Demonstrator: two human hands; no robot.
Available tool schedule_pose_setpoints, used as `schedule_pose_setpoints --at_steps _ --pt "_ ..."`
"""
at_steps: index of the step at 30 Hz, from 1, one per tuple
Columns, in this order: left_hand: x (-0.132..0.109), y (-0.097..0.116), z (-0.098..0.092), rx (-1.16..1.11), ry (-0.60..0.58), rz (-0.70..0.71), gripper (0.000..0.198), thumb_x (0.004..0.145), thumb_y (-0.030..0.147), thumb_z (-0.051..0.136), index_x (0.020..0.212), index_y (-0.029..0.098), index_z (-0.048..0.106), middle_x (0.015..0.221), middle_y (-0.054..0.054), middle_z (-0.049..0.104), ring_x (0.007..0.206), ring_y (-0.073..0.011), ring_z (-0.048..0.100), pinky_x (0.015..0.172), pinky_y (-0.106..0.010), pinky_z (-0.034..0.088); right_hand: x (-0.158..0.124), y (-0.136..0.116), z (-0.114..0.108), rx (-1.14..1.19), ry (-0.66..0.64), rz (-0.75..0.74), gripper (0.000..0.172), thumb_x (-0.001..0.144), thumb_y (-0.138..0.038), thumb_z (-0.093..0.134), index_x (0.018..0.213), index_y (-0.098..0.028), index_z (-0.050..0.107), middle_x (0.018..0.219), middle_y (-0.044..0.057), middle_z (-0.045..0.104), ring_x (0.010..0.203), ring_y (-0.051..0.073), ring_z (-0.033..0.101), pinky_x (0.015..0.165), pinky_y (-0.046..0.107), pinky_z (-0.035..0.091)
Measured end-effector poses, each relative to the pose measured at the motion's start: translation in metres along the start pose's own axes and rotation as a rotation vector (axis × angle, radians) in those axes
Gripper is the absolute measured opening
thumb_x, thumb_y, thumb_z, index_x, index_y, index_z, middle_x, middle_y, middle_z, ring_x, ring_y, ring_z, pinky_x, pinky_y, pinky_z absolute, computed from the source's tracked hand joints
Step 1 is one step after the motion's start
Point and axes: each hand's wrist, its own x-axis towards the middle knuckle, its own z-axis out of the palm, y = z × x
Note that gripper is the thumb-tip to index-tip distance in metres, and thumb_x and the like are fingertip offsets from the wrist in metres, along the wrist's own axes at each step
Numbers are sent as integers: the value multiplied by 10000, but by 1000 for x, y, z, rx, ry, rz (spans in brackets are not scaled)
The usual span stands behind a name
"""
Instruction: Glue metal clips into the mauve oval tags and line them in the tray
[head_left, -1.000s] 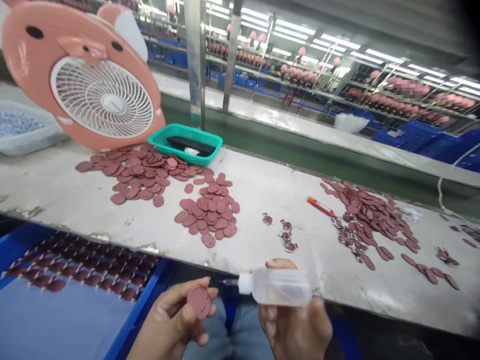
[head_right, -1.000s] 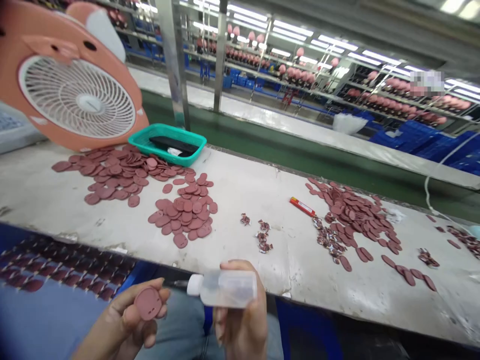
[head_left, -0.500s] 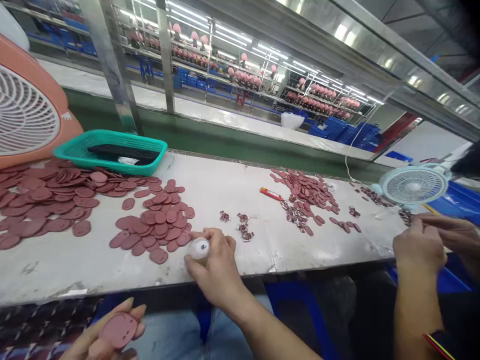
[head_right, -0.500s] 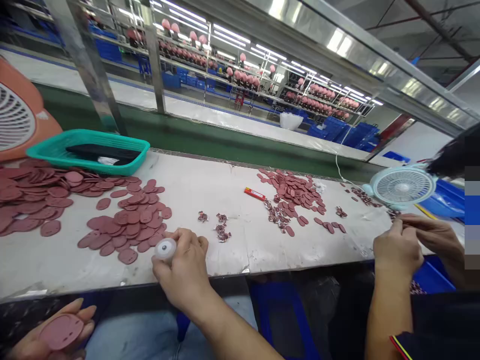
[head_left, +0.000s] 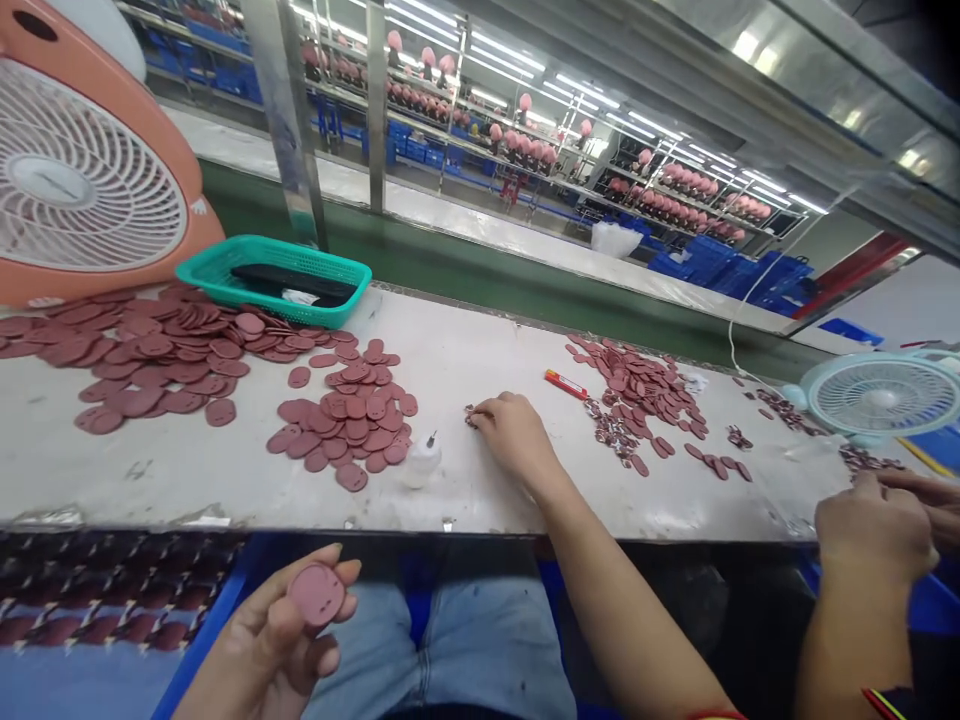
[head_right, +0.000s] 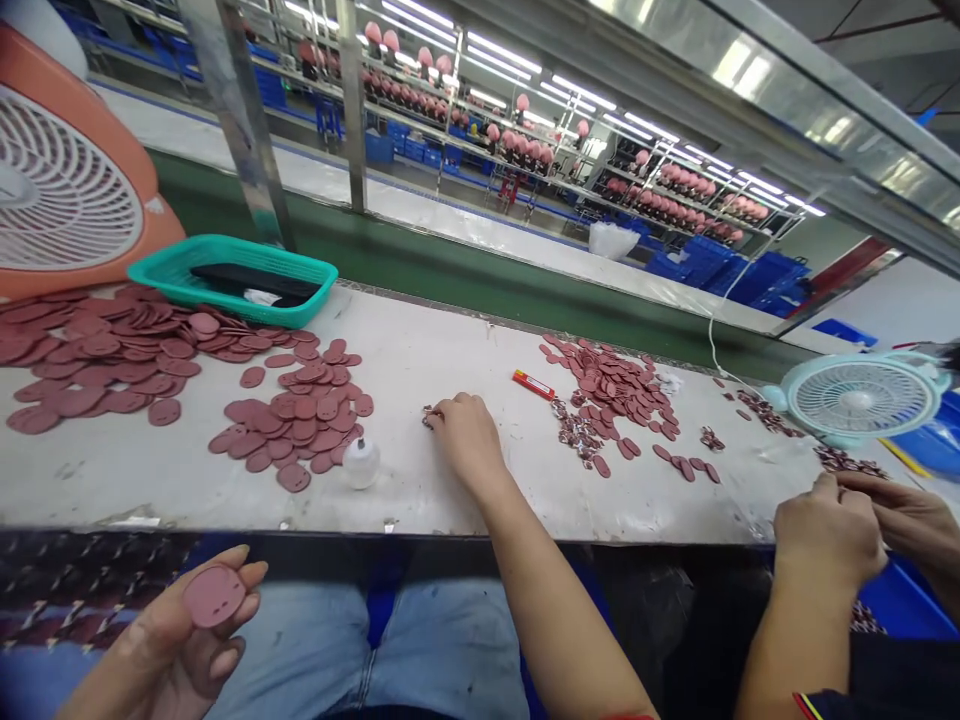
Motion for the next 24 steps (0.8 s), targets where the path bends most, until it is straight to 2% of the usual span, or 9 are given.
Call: schedule_pose_setpoints --at_steps 3,6,9,10,12,16,24 --pt "-7 2 6 -9 9 -53 489 392 399 1022 799 219 820 768 -20 813 585 -125 711 405 -101 493 -12 0 -1 78 35 -5 164 959 -317 661 989 -157 684 1031 64 716 985 214 680 949 454 542" --pt "-14 6 10 27 34 -133 546 354 492 1003 781 203 826 706 -19 770 574 -111 677 420 -109 495 -45 -12 -10 249 65 -19 206 959 -360 620 1007 -169 677 981 85 747 874 206 711 855 398 587" --pt "-18 8 11 49 -10 -185 528 375 517 993 760 194 831 673 -24 734 576 -107 653 441 -118 502 -86 -38 -16 500 -74 -119 242 915 -440 662 974 -207 694 923 48 766 813 180 738 714 291 618" --pt "-19 8 11 59 -35 -195 524 391 525 987 766 193 833 675 -27 728 580 -108 649 448 -121 505 -98 -48 -15 648 -168 -167 190 900 -394 700 970 -217 709 906 34 770 807 170 745 704 268 617" --pt "-19 9 10 76 -97 -216 523 426 551 971 777 187 838 664 -26 708 582 -109 632 456 -125 508 -115 -65 -11 792 -284 -239 99 878 -270 743 969 -234 732 889 6 777 777 137 744 701 221 605" --pt "-20 10 8 86 -204 -238 497 492 580 950 750 171 833 636 -13 654 575 -95 577 465 -122 505 -123 -80 -2 712 -282 -353 104 861 -176 766 952 -222 746 844 -18 777 720 95 717 703 182 571" --pt "-19 7 1 84 -199 -243 463 555 545 945 780 156 834 667 -20 657 585 -94 586 477 -129 506 -117 -80 -4 614 -305 -436 83 877 -172 757 951 -207 745 811 -29 772 707 89 710 700 181 545"
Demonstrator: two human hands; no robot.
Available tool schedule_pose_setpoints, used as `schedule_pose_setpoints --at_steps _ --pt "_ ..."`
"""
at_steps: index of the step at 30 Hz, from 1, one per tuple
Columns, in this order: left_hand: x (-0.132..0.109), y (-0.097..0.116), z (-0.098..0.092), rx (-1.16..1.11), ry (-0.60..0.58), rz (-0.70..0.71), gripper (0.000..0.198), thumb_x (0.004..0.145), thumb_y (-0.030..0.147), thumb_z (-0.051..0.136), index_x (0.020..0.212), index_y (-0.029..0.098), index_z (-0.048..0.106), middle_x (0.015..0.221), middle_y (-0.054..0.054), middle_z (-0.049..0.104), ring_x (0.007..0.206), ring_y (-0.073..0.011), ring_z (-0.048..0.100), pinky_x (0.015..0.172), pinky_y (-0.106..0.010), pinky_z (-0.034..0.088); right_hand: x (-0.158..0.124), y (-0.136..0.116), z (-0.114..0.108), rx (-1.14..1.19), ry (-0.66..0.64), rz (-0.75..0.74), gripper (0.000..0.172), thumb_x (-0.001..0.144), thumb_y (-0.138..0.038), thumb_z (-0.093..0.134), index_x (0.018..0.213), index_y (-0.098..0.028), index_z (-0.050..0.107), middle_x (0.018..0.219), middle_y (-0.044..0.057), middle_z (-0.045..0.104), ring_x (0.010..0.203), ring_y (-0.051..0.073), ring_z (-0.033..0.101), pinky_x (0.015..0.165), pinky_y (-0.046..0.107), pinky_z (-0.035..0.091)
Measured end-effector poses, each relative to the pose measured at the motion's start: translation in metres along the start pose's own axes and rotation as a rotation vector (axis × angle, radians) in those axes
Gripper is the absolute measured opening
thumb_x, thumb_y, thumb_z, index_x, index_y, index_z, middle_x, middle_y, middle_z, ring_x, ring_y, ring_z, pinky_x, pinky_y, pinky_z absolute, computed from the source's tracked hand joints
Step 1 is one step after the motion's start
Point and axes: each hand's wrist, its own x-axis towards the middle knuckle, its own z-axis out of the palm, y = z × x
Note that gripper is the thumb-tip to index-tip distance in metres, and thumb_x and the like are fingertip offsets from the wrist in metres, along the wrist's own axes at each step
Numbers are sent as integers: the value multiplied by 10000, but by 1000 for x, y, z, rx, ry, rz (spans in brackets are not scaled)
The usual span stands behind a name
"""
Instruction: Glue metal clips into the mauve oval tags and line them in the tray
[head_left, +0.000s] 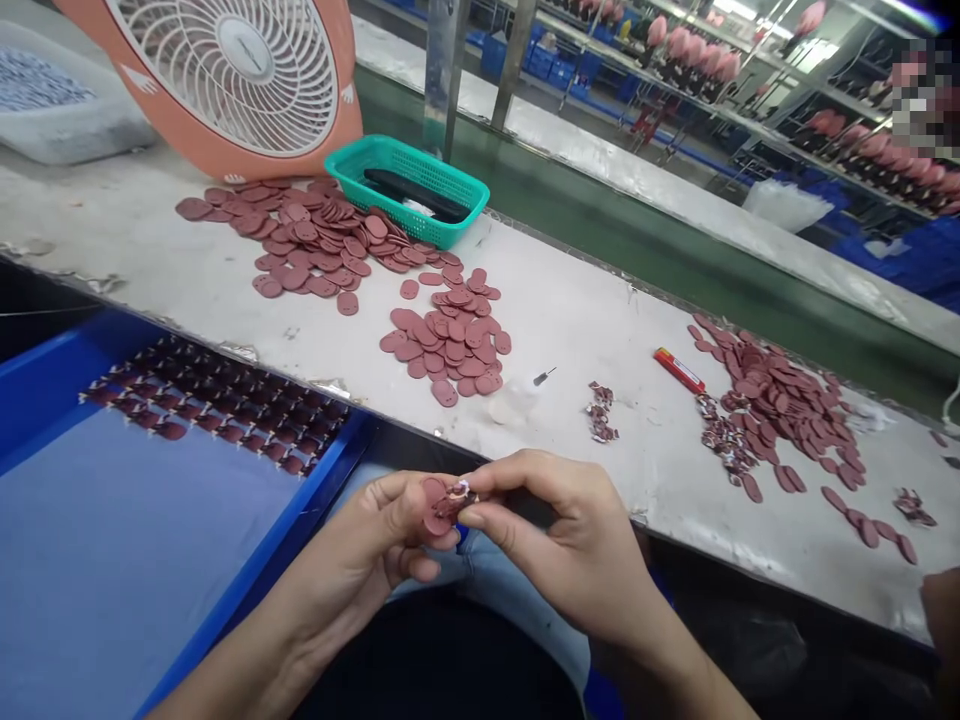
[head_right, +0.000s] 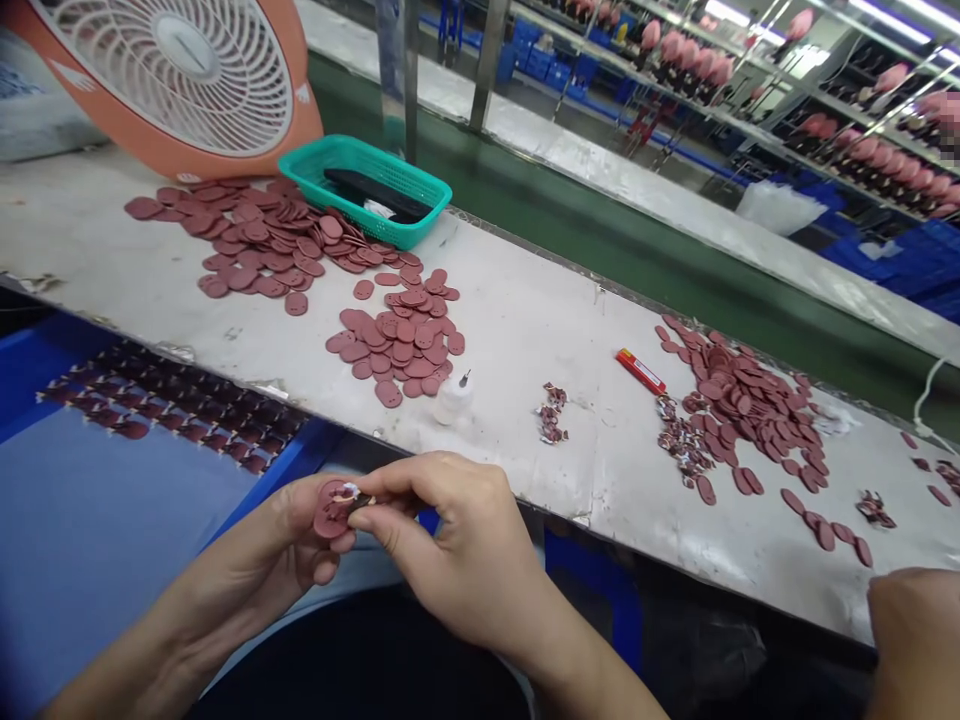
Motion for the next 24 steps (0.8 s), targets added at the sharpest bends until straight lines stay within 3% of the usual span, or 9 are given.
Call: schedule_pose_setpoints --at_steps 6,17,24 --pt "4 -3 -9 -5 -67 -28 452 590 541 928 798 152 834 648 -28 659 558 -91 568 466 -130 498 2 -2 0 -35 -33 -30 79 883 -169 754 957 -194 752 831 -14 778 718 101 714 698 197 542" --pt "6 -4 -9 -15 -69 -29 345 646 463 927 783 162 832 629 -14 654 545 -87 553 475 -126 497 4 -4 -2 -108 -69 -187 106 892 -120 739 979 -178 731 860 -5 781 762 104 721 735 200 547" --pt "2 -3 -12 -18 -92 -47 352 643 471 925 806 171 838 610 -2 651 544 -86 547 476 -128 490 5 -6 -2 -85 -92 -203 119 885 -98 737 979 -168 719 870 4 786 766 107 727 765 207 562"
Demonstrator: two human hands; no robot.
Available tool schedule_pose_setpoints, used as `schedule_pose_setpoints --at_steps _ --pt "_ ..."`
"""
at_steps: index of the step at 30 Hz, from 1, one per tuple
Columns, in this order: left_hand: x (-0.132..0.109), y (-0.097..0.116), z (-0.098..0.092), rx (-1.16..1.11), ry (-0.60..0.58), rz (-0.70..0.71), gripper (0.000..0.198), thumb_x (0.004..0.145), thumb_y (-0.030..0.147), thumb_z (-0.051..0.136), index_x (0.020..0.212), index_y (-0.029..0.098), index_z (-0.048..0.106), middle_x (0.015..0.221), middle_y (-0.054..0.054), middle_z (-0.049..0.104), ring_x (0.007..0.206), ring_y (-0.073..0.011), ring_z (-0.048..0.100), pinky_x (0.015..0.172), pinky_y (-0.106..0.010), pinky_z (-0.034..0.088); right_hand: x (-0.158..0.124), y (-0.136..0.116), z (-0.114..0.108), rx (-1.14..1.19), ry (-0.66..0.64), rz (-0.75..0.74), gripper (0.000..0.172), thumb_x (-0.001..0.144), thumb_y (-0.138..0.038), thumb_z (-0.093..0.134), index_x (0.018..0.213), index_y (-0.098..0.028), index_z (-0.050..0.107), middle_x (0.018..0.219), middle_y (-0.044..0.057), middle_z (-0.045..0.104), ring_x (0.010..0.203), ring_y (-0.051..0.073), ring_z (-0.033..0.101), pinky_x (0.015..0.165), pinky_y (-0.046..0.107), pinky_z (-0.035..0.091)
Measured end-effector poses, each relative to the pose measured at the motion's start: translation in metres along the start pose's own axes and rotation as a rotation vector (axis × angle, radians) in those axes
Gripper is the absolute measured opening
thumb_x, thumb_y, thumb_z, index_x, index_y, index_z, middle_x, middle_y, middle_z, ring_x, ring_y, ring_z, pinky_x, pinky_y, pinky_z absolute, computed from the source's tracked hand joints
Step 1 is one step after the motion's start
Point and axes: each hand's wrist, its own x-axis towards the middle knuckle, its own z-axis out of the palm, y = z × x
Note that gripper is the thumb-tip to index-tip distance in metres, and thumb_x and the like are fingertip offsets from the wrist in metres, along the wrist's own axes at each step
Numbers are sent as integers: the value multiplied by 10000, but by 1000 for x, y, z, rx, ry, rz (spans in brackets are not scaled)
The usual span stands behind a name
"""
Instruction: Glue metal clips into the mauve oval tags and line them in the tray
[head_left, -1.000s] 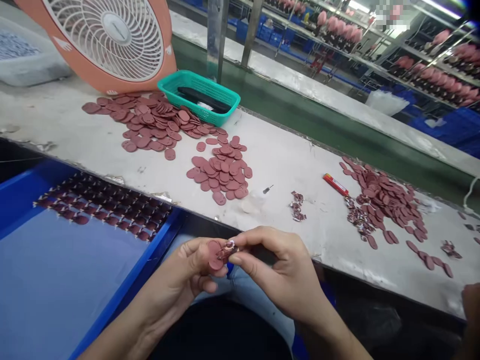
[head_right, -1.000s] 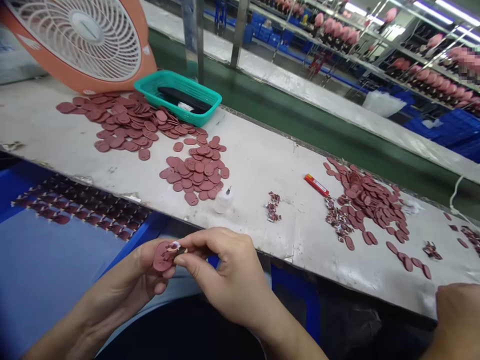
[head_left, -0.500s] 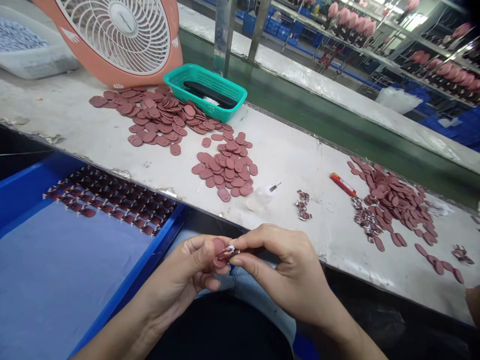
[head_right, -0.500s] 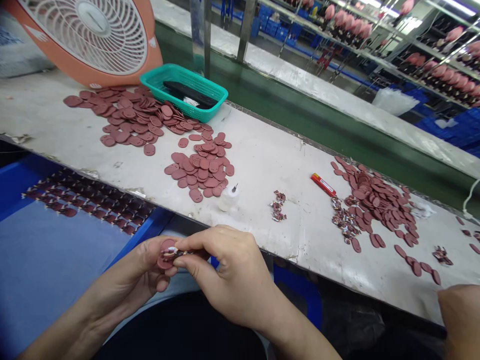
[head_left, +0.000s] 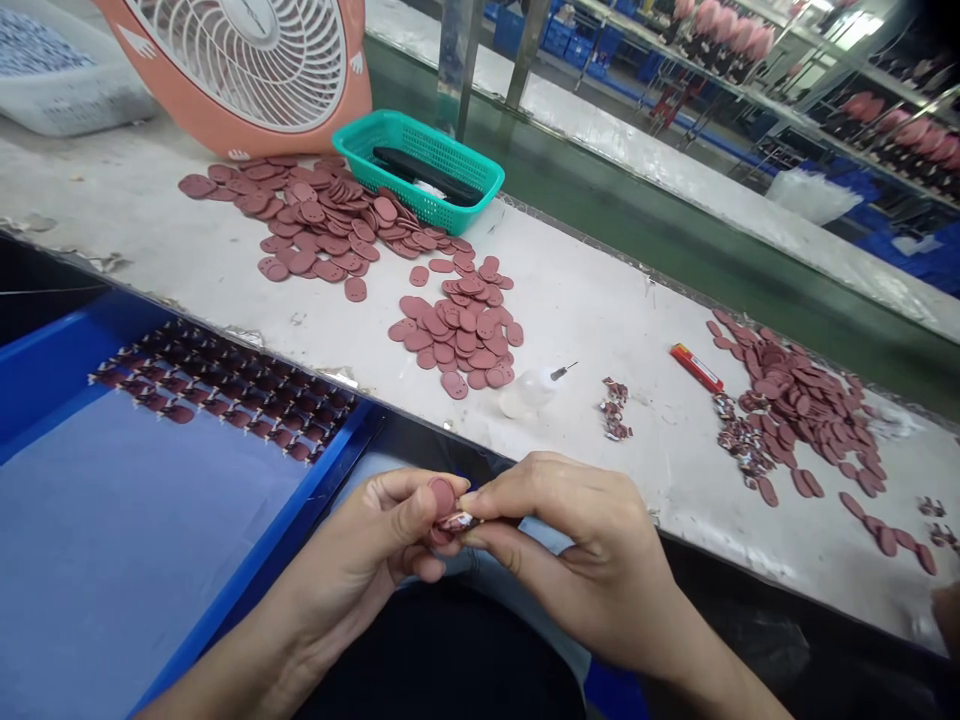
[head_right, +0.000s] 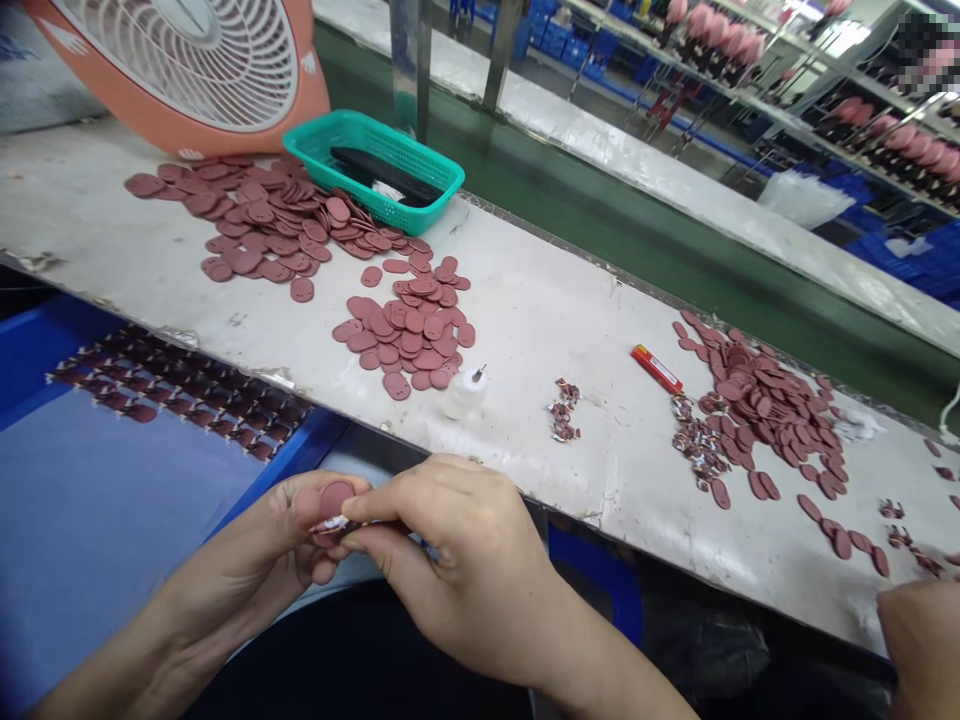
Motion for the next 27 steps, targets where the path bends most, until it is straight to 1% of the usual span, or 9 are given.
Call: schedule_pose_setpoints --at_steps 4,9,15,17,20,21,23,25,27 --pt "1 0 2 5 -1 13 380 619 490 933 794 167 834 593 3 637 536 -84 530 485 -136 490 1 -1 -1 11 -16 3 122 883 -85 732 970 -167 713 849 5 783 754 108 727 763 206 567" --pt "-1 0 3 17 11 13 291 684 439 914 773 176 828 585 0 636 522 -81 519 498 -143 488 1 0 -1 27 -16 7 131 895 -100 719 979 -197 702 854 6 783 747 125 732 745 231 580" --pt "2 0 -2 21 5 -9 420 600 532 929 736 153 812 620 -14 632 546 -92 527 472 -141 489 2 1 0 27 -65 56 134 902 -130 722 991 -226 694 858 -15 774 735 119 713 729 239 565" --pt "3 0 -3 0 -6 -14 428 595 532 932 733 146 809 644 -21 639 550 -91 536 467 -139 490 3 0 -1 28 -87 71 213 882 -147 748 1065 -234 683 919 -19 771 769 114 706 745 233 555" --pt "2 2 -3 -57 16 -17 348 606 452 953 733 161 811 632 -12 632 553 -94 564 481 -141 505 2 1 -3 26 -86 95 467 830 -263 829 1252 -234 631 1043 -6 743 855 119 681 794 229 545" --pt "1 2 -3 -75 30 -21 326 598 423 963 741 169 815 623 -9 632 554 -96 575 479 -137 506 1 1 -3 26 -76 100 502 832 -289 831 1285 -230 622 1051 -1 732 860 117 669 796 227 541" --pt "1 3 -3 -98 31 -25 327 581 402 975 759 174 822 618 -9 640 552 -97 588 458 -125 502 1 4 -3 33 -69 91 422 880 -275 785 1276 -224 649 1017 2 726 853 111 653 793 222 532" --pt "1 3 -3 -102 3 -29 335 581 419 972 735 164 817 613 -12 646 540 -90 588 448 -116 504 2 6 -2 50 -77 66 280 930 -227 723 1209 -215 702 961 11 724 838 108 655 779 220 529" --pt "2 4 -3 -95 -25 -36 331 601 427 962 710 154 809 609 -13 650 533 -81 586 453 -109 510 3 8 1 65 -78 57 206 943 -214 703 1146 -211 740 923 22 718 827 115 666 761 228 536"
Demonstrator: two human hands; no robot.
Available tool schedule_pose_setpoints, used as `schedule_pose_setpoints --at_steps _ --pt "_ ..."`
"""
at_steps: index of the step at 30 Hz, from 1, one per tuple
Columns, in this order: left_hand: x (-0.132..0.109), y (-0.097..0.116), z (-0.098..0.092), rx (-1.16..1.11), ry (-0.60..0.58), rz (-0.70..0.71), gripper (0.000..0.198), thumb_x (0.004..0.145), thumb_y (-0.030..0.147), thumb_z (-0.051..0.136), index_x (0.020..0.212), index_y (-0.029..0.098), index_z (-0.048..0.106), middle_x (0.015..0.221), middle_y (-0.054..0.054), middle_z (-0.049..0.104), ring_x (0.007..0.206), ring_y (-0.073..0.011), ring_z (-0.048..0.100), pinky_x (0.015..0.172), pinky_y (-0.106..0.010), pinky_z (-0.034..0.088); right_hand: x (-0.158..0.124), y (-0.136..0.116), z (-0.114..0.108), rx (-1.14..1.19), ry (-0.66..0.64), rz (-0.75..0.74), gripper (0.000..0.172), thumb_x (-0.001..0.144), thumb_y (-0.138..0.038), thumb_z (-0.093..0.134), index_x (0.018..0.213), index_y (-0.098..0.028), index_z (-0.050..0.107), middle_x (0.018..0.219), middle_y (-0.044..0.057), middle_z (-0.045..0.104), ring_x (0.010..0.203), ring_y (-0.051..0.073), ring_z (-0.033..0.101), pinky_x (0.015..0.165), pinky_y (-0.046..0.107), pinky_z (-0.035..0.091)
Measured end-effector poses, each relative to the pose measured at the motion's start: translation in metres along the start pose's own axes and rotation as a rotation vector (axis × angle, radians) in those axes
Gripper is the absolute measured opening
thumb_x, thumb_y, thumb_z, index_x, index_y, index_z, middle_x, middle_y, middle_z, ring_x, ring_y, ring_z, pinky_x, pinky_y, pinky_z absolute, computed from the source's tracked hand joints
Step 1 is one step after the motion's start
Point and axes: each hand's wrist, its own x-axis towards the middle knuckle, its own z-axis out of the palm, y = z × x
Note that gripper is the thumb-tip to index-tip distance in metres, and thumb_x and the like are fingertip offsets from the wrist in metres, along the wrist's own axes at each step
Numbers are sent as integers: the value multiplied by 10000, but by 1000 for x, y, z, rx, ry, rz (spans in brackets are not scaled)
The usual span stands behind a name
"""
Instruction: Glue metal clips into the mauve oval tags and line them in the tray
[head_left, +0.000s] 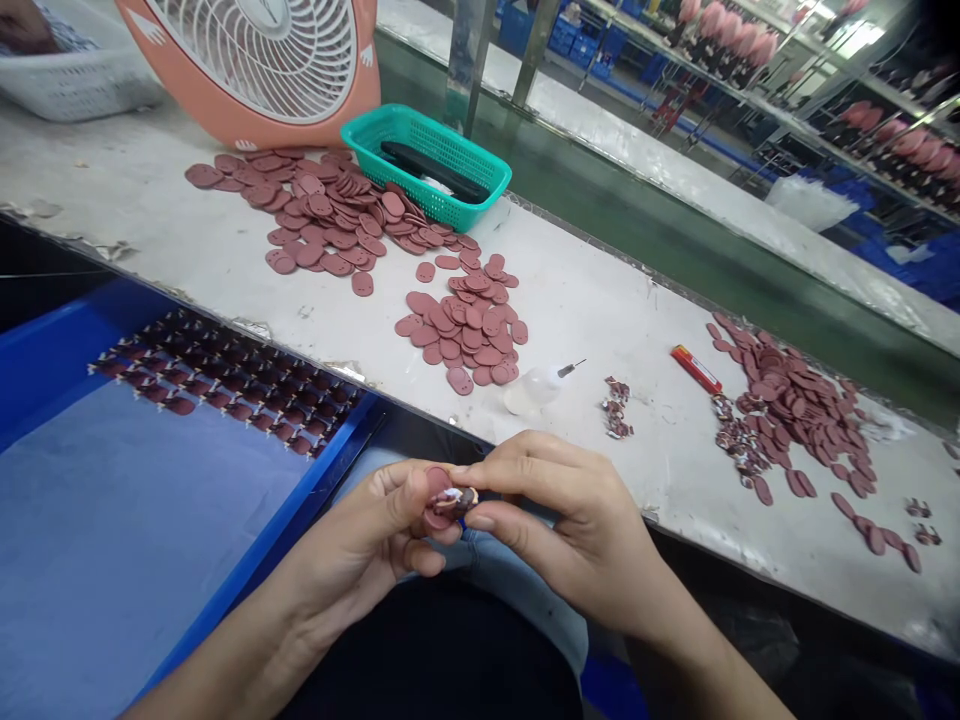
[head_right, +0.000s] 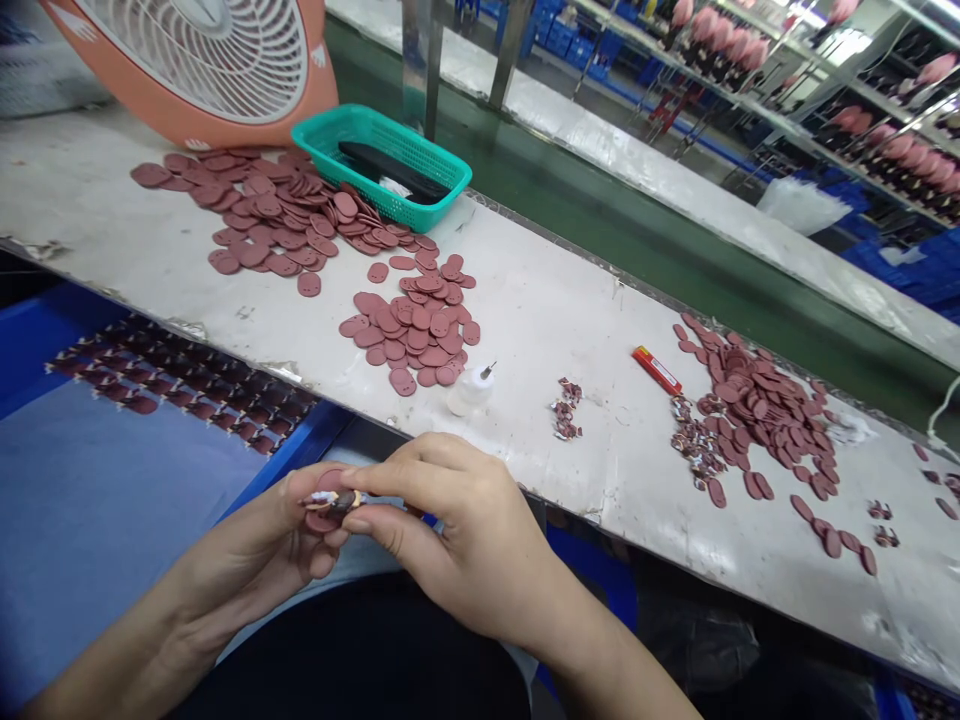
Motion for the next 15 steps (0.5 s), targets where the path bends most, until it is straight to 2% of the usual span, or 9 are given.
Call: schedule_pose_setpoints --at_steps 2,7,15 --pt "0 0 0 -3 1 -15 344 592 439 963 714 155 812 606 -10 653 526 -74 586 455 -103 513 1 2 2 22 14 4 174 938 -213 708 1104 -219 760 899 25 715 802 121 673 735 238 546" --pt "-2 -1 3 -60 49 -43 416 468 446 1000 726 170 824 589 3 666 510 -67 605 465 -99 531 2 4 5 77 37 -6 125 914 -206 733 1030 -225 777 857 24 741 764 133 687 703 251 560" --pt "-3 2 7 -114 71 -44 376 438 380 1020 680 175 819 550 13 680 497 -67 635 478 -102 560 5 3 6 108 51 9 91 896 -197 751 980 -207 784 824 28 744 734 130 691 682 246 557"
